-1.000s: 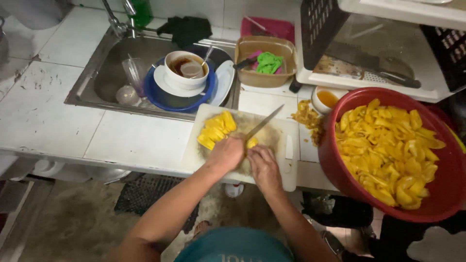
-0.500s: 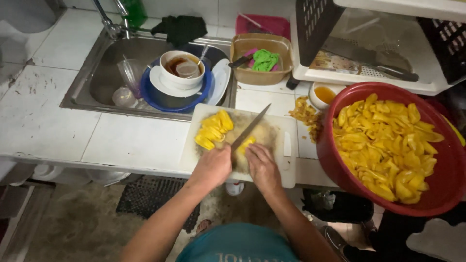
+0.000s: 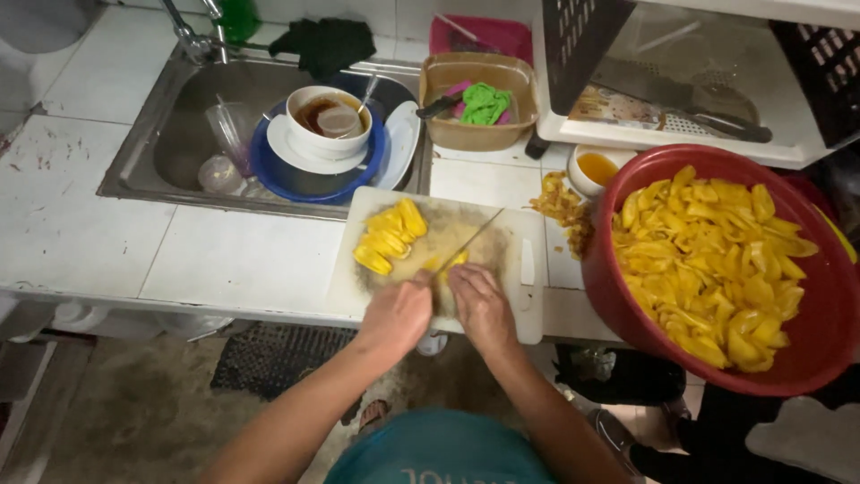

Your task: Cutting jackfruit into thin strips on a cutting board using a knife.

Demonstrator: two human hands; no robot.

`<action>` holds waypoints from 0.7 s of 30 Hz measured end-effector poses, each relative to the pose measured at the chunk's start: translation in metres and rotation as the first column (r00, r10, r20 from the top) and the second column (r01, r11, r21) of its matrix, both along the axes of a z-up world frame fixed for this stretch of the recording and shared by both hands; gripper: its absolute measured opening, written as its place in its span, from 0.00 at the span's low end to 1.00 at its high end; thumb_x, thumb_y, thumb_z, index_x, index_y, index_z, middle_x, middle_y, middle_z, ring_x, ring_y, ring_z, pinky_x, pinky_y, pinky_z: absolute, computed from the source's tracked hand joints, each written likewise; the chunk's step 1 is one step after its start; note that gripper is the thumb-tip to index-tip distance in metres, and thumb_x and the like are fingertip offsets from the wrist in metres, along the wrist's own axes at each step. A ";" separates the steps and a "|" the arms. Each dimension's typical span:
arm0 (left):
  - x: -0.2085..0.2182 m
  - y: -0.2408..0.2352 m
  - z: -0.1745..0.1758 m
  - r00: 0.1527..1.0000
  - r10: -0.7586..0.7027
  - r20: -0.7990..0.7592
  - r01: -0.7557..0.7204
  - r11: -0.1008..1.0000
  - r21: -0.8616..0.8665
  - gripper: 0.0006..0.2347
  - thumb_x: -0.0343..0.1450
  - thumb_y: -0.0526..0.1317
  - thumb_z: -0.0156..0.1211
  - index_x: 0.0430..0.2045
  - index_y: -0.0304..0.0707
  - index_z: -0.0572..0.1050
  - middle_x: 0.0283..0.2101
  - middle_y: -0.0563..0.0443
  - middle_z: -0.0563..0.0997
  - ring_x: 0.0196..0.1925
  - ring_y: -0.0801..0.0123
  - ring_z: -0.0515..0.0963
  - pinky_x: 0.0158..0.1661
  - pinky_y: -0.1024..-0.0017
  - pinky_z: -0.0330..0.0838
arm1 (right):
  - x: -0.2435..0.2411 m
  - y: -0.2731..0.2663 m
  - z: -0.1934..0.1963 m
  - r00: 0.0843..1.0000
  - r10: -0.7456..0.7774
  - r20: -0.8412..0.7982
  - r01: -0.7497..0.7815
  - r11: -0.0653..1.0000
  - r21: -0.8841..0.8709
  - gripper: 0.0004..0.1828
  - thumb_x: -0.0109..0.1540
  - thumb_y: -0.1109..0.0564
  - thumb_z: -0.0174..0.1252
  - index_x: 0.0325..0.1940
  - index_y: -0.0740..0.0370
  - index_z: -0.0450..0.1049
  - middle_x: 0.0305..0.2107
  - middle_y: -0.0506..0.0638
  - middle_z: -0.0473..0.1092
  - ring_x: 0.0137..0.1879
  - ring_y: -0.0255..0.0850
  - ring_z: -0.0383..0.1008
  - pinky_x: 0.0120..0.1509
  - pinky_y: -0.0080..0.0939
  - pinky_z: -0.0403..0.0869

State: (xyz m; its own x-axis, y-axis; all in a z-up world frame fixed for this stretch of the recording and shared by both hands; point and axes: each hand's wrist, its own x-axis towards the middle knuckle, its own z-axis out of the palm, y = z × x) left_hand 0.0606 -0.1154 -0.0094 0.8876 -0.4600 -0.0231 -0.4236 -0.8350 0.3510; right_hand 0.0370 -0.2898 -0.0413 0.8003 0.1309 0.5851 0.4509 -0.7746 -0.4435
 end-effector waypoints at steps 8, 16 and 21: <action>0.054 -0.025 -0.038 0.987 -0.030 0.156 0.067 0.969 -0.239 0.05 0.69 0.33 0.54 0.34 0.30 0.74 0.29 0.32 0.82 0.32 0.40 0.83 0.30 0.48 0.76 | 0.004 -0.004 -0.009 0.999 0.003 0.045 -0.005 0.999 0.041 0.06 0.58 0.68 0.62 0.39 0.70 0.78 0.43 0.60 0.76 0.55 0.55 0.77 0.60 0.49 0.76; 0.005 -0.003 0.022 0.999 0.023 0.044 -0.019 0.996 -0.086 0.07 0.69 0.31 0.51 0.37 0.25 0.71 0.28 0.28 0.82 0.34 0.38 0.84 0.36 0.50 0.79 | 0.006 -0.003 -0.004 0.999 -0.012 0.049 0.005 0.988 0.153 0.07 0.58 0.68 0.66 0.40 0.69 0.79 0.39 0.59 0.77 0.51 0.53 0.78 0.57 0.48 0.76; -0.006 0.000 0.011 0.995 0.085 -0.051 -0.088 0.993 -0.076 0.05 0.71 0.30 0.49 0.36 0.26 0.71 0.29 0.28 0.82 0.36 0.40 0.85 0.36 0.50 0.79 | 0.004 0.000 0.003 0.999 -0.012 0.050 0.005 0.991 0.133 0.06 0.57 0.69 0.66 0.38 0.69 0.79 0.38 0.58 0.77 0.51 0.54 0.78 0.56 0.48 0.77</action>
